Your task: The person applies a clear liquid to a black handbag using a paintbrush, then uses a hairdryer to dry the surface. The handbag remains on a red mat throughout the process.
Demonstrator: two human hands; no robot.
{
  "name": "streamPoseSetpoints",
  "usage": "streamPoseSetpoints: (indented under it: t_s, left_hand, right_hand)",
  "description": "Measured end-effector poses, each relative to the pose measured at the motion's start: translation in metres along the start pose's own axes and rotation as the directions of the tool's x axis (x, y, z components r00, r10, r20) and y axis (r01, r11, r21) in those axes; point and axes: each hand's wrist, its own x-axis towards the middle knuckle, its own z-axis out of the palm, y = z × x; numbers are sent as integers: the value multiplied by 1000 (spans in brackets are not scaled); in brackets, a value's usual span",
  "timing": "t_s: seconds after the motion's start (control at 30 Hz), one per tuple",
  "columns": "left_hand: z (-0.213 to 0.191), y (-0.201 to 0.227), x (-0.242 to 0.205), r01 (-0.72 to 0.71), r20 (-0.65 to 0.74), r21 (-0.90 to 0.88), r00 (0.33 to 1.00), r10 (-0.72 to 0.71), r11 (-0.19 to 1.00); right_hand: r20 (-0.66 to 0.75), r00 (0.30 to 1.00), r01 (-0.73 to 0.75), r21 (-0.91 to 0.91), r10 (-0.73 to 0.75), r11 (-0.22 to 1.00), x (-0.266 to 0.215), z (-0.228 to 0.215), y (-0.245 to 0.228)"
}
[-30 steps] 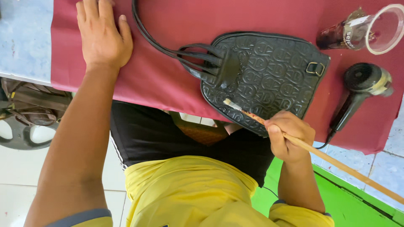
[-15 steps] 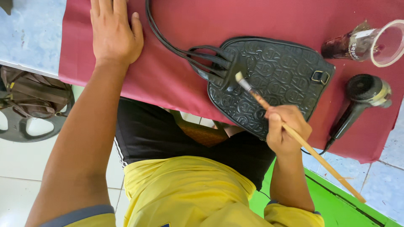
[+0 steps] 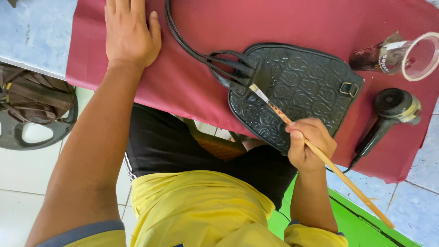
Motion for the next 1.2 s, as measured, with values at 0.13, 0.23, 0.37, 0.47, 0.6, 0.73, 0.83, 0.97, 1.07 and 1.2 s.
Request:
streamPoseSetpoints:
  t_s: [0.13, 0.23, 0.37, 0.47, 0.6, 0.73, 0.83, 0.97, 1.07, 1.2]
  left_hand:
    - [1, -1, -1, 10, 3, 5, 1000, -10, 1000]
    - [1, -1, -1, 1, 3, 10, 1000, -1, 1000]
    - [0, 0, 1, 9, 4, 6, 1000, -9, 1000]
    - [-2, 2, 0, 20, 15, -9, 1000, -20, 1000]
    - [-6, 4, 2, 20, 15, -32, 1000, -19, 999]
    - [-5, 4, 1, 32, 18, -23, 999, -32, 999]
    - [-4, 3, 2, 13, -6, -15, 1000, -13, 1000]
    - [-3, 2, 0, 26, 7, -15, 1000, -25, 1000]
    - [-3, 3, 2, 21, -2, -14, 1000, -21, 1000]
    - [-1, 2, 2, 21, -6, -7, 1000, -21, 1000]
  right_hand:
    - [87, 996, -32, 123, 22, 992, -4, 3, -1]
    - [18, 1000, 14, 107, -16, 994, -4, 4, 3]
    - [49, 998, 19, 137, -26, 990, 1, 5, 2]
    - [51, 998, 41, 134, -48, 990, 4, 6, 1]
    - [61, 997, 25, 181, -36, 983, 4, 8, -3]
    - [44, 996, 68, 102, -73, 992, 7, 9, 0]
    - [96, 993, 46, 198, -66, 979, 6, 9, 0]
    - [53, 998, 18, 132, -25, 991, 6, 6, 0]
    - [67, 998, 13, 126, -22, 992, 4, 5, 2]
    - [126, 992, -37, 57, 29, 998, 14, 4, -10]
